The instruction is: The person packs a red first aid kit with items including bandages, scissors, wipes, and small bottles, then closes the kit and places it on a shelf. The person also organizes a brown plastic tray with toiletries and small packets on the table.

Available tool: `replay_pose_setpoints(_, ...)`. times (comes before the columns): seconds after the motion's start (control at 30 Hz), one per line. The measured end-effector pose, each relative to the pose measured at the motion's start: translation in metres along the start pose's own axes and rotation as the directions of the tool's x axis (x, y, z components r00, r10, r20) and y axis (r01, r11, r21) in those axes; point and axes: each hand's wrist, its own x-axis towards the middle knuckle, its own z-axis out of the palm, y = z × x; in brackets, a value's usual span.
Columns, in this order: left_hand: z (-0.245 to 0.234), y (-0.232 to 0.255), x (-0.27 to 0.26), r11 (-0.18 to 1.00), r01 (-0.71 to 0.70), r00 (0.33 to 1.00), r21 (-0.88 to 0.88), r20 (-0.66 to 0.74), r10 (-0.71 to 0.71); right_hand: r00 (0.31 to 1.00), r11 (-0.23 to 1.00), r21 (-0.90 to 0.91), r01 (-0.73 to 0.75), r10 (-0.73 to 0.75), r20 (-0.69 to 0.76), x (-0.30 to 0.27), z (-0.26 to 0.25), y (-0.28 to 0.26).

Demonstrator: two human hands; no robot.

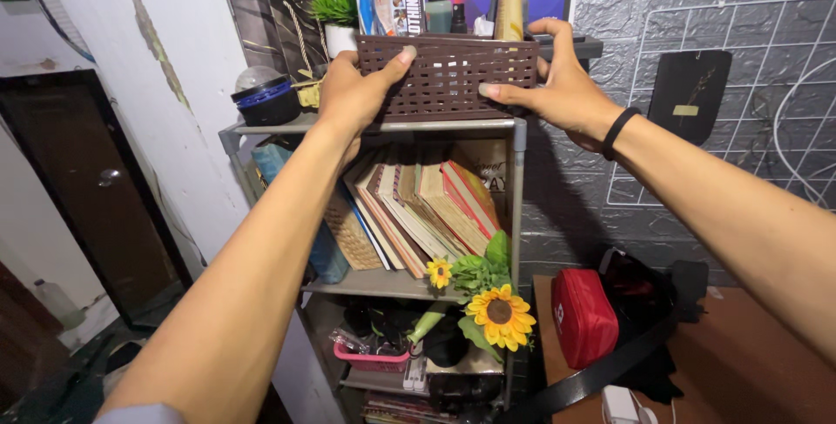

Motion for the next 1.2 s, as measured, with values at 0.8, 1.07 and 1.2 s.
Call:
replay_pose_setpoints(0.8, 0.016, 0.005, -0.006, 0.829, -0.382, 0.920, 0.408, 0.083, 0.383, 0.987, 0.663, -0.733, 0.151, -0.063, 0.146, -0.003, -0.029, -0.048)
replay_pose_setpoints(1.07, 0.020, 0.007, -0.004, 0.803, -0.452, 0.880, 0.388, 0.044, 0.474, 0.988, 0.670, -0.728, 0.148, -0.073, 0.133, -0.003, -0.033, -0.058)
replay_pose_setpoints(1.2, 0.016, 0.024, 0.000, 0.770, -0.477, 0.857, 0.424, 0.032, 0.514, 0.977, 0.631, -0.746, 0.213, -0.148, 0.153, -0.001, -0.039, -0.069)
